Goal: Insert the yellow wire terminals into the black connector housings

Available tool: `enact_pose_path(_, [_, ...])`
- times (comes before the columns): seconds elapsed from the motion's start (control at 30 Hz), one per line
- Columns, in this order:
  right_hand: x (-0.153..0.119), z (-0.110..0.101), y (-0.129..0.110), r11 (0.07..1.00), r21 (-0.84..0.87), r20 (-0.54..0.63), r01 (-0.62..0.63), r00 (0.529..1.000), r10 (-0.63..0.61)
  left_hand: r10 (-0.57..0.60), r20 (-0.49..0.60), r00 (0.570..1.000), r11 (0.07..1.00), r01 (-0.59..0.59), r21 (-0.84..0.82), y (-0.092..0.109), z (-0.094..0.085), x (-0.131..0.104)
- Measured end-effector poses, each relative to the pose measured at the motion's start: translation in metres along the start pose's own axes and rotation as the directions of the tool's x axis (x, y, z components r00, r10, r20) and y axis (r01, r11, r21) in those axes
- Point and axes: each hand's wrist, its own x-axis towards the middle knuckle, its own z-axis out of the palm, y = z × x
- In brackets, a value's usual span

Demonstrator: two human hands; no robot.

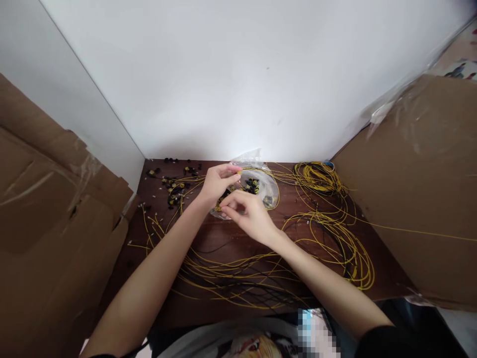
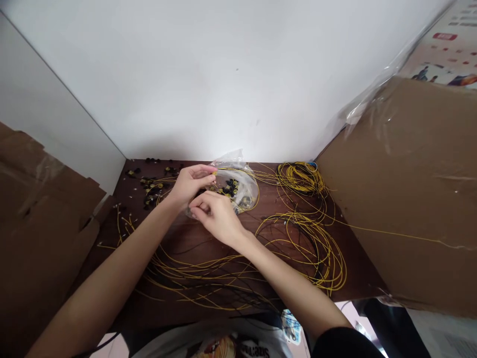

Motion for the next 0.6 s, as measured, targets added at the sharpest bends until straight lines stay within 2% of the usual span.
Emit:
enact_pose_path(0.07, [0.002,-0.005,0.003,0.946,0.319,-0.085,-0.062,0.992,0.094,-0.016,0.026,1.000,0.998,0.015,0.061,-0.006,-0.005,-0.008])
enact_pose_path(0.1, [0.004,-0.007,0.007,0.904,0.420,-0.128,-0.083,0.980,0.150,-0.016,0.020,1.000,0.997,0.015,0.073,-0.009,-0.006,-0.012])
enact_pose_path(0.17, [0.007,-0.010,0.019,0.851,0.516,-0.233,-0.097,0.940,0.248,-0.015,0.015,1.000,0.996,0.014,0.089,-0.016,-0.007,-0.020])
enact_pose_path(0.23, [0.008,-0.010,0.033,0.836,0.539,-0.322,-0.103,0.892,0.318,-0.009,-0.002,1.000,0.995,0.009,0.095,-0.021,-0.004,-0.025])
enact_pose_path(0.3, [0.007,-0.009,0.045,0.834,0.538,-0.362,-0.121,0.860,0.358,0.028,-0.032,0.999,0.995,-0.025,0.097,-0.025,-0.001,-0.029])
enact_pose_path(0.4, [0.004,-0.006,0.056,0.840,0.531,-0.361,-0.110,0.867,0.342,0.089,-0.057,0.994,0.990,-0.082,0.113,-0.028,0.002,-0.032])
enact_pose_path(0.6, [0.001,-0.002,0.062,0.848,0.528,-0.388,-0.045,0.875,0.288,0.168,0.016,0.986,0.969,-0.168,0.181,-0.032,-0.001,-0.035])
